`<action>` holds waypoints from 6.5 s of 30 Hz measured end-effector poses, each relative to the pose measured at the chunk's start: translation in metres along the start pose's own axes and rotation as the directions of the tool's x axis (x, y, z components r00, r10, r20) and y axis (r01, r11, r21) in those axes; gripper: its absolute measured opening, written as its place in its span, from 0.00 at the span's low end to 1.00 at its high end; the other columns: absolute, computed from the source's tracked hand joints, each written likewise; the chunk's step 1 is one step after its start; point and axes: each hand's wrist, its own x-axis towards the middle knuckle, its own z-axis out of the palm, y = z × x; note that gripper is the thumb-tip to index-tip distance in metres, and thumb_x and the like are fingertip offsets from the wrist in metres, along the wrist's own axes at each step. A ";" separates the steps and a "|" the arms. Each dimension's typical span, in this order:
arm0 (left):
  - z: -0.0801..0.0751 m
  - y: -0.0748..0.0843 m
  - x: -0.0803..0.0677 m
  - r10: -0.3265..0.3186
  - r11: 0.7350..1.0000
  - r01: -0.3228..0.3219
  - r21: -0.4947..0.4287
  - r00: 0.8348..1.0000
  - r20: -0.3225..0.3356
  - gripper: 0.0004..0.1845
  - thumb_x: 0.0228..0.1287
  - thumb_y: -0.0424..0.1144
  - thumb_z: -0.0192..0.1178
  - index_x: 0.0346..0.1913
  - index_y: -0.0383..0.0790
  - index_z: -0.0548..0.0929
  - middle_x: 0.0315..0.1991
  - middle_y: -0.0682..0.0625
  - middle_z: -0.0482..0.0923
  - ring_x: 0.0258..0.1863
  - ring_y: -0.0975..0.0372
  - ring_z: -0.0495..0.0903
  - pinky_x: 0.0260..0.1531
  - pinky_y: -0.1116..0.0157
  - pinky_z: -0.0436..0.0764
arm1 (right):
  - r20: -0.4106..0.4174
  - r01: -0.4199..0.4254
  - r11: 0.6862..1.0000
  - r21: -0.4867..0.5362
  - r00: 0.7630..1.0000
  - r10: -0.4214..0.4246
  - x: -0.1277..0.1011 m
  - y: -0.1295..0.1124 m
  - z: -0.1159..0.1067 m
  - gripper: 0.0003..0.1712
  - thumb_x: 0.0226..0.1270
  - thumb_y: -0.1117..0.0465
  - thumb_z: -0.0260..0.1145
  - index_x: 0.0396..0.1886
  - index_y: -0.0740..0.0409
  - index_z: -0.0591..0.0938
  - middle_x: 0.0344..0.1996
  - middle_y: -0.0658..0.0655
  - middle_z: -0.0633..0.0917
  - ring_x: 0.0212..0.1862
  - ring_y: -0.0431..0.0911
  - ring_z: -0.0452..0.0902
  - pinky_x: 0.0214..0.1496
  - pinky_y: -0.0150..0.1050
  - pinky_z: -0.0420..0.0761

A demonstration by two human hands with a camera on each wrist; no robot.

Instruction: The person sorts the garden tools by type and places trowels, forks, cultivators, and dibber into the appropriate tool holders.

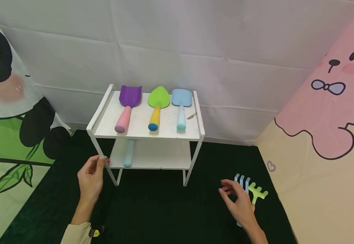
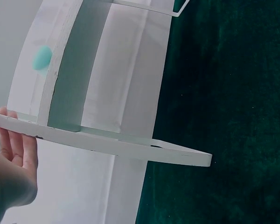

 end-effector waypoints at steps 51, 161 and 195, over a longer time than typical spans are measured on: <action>0.001 0.000 0.000 -0.010 1.000 0.010 -0.011 1.000 0.001 0.09 0.78 0.31 0.56 0.47 0.26 0.83 0.39 0.50 0.85 0.42 0.65 0.84 0.53 0.75 0.79 | 0.129 -0.535 0.806 -0.256 0.807 0.576 -0.036 0.066 -0.022 0.30 0.75 0.60 0.65 0.66 0.76 0.69 0.57 0.77 0.78 0.55 0.65 0.78 0.56 0.56 0.83; -0.001 -0.004 0.000 0.007 1.000 -0.008 0.021 1.000 0.006 0.10 0.78 0.32 0.56 0.47 0.27 0.83 0.39 0.52 0.85 0.41 0.66 0.84 0.52 0.76 0.79 | 0.494 -0.507 0.790 0.346 0.814 0.306 -0.062 -0.011 -0.004 0.40 0.73 0.64 0.68 0.75 0.73 0.59 0.64 0.74 0.72 0.53 0.40 0.83 0.53 0.40 0.85; 0.001 0.000 -0.002 -0.058 0.998 0.058 0.034 0.998 -0.002 0.11 0.79 0.33 0.54 0.50 0.25 0.81 0.43 0.38 0.83 0.43 0.66 0.83 0.53 0.77 0.78 | 0.521 -0.302 0.897 0.323 0.848 0.098 -0.040 -0.051 0.019 0.36 0.71 0.61 0.70 0.74 0.65 0.67 0.66 0.75 0.70 0.54 0.38 0.81 0.51 0.40 0.87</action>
